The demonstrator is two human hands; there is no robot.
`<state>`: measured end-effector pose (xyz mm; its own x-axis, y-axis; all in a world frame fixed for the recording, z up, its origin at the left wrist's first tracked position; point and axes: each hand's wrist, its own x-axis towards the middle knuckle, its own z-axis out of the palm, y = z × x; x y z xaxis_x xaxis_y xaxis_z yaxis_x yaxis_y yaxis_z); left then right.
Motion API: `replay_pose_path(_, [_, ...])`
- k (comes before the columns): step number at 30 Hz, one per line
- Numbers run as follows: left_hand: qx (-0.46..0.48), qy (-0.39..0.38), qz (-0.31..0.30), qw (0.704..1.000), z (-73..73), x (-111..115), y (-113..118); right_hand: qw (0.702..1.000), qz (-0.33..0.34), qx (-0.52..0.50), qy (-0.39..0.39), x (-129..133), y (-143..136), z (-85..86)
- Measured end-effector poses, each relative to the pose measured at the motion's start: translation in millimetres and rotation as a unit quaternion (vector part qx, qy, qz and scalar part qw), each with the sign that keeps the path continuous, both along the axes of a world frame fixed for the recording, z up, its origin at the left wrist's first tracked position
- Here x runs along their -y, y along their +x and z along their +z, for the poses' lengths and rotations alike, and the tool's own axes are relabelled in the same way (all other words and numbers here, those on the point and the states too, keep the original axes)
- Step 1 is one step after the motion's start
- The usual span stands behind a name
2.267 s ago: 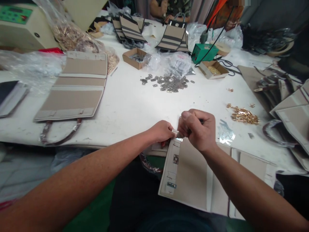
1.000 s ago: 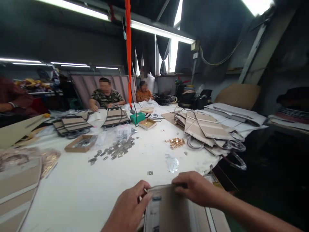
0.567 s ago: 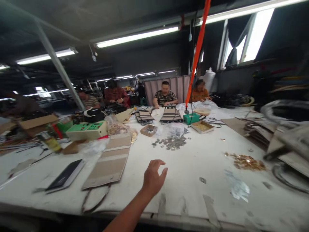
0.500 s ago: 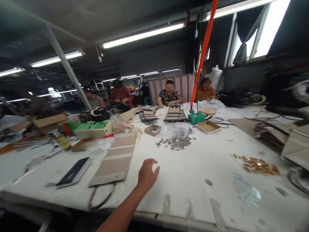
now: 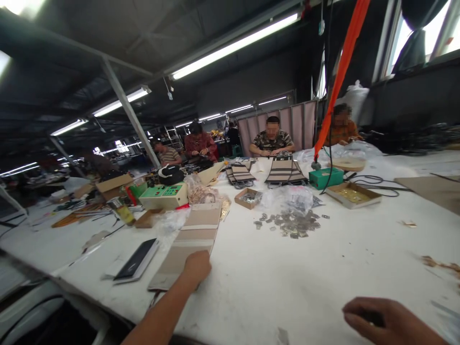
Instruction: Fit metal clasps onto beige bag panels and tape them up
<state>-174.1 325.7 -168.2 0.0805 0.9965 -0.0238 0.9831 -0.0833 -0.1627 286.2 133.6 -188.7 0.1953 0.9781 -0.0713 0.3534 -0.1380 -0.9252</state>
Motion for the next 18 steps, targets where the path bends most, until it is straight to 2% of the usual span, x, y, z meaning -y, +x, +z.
replay_pose_path(1, [-0.009, -0.007, -0.003, 1.000, 3.5, -0.4, 0.3, 0.998, 0.065, 0.004, -0.023, -5.2, -23.8, -0.8])
replay_pose_path(3, [-0.021, -0.007, -0.008, 1.000, 11.8, 1.1, -0.9, 0.989, 0.135, -0.016, -0.056, -14.2, -67.6, -0.1])
replay_pose_path(6, [-0.030, 0.024, -0.009, 0.999, 35.1, 7.7, -10.4, 0.983, 0.138, -0.092, -0.074, -29.6, -112.7, 5.6])
replay_pose_path(8, [-0.038, 0.054, -0.001, 0.998, 61.3, 16.2, -21.8, 0.980, 0.144, -0.123, -0.065, -43.7, -131.3, 11.5])
replay_pose_path(10, [-0.050, 0.087, 0.011, 0.995, 93.8, 30.6, -34.7, 0.977, 0.149, -0.144, -0.048, -60.6, -148.1, 17.4])
replay_pose_path(12, [-0.060, 0.129, 0.021, 0.990, 124.3, 53.2, -46.3, 0.971, 0.147, -0.182, -0.042, -79.3, -168.0, 22.3])
replay_pose_path(14, [-0.050, 0.175, 0.015, 0.983, 141.4, 84.3, -55.3, 0.957, 0.145, -0.246, -0.049, -98.1, -191.8, 27.1])
replay_pose_path(15, [-0.032, 0.191, 0.004, 0.981, 141.9, 102.5, -58.9, 0.947, 0.142, -0.282, -0.055, -107.1, -204.5, 29.9])
replay_pose_path(16, [-0.006, 0.194, -0.016, 0.981, 136.3, 121.9, -61.9, 0.936, 0.139, -0.317, -0.062, -115.6, -217.1, 33.1])
replay_pose_path(18, [0.065, 0.181, -0.072, 0.979, 108.4, 162.4, -65.5, 0.915, 0.135, -0.374, -0.071, -129.9, -240.2, 39.8])
